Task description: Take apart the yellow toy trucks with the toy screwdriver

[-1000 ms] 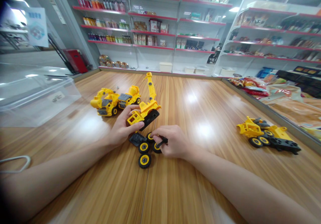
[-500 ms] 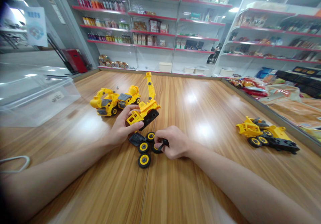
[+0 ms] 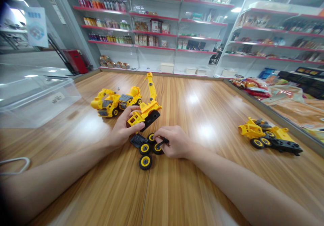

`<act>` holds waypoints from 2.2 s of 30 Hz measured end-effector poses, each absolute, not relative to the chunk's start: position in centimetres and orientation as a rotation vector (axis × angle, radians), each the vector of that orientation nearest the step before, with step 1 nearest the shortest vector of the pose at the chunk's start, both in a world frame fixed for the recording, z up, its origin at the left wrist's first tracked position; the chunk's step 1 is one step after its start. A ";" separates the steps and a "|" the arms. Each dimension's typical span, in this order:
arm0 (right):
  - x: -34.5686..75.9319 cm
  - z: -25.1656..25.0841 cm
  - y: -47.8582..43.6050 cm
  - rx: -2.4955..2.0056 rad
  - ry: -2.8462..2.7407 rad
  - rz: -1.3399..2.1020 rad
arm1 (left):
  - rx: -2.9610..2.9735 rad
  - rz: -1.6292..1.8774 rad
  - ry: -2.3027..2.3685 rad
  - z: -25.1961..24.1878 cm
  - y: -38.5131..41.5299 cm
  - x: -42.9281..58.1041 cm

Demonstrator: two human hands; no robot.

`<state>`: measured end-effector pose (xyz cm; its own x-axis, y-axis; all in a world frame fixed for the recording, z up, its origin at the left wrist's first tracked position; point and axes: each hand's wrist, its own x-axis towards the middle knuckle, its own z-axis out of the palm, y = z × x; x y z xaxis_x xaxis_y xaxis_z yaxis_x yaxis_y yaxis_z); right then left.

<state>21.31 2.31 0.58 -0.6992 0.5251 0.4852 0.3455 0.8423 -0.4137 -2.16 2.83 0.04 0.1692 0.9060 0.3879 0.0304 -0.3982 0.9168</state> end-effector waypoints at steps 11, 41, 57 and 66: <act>20.4 0.3 1.7 -0.876 -2.139 0.373 | 1.697 1.329 0.890 0.2 2.6 -2.2; 20.6 -0.2 4.2 -0.881 -1.447 1.129 | 1.781 1.372 0.962 0.4 2.4 -1.9; 20.7 -0.3 4.5 -0.912 -1.335 1.088 | 2.224 1.163 1.327 -0.7 3.8 -2.2; 20.6 -0.3 4.4 -0.906 -1.318 1.081 | 2.653 1.152 1.326 1.2 1.5 -1.8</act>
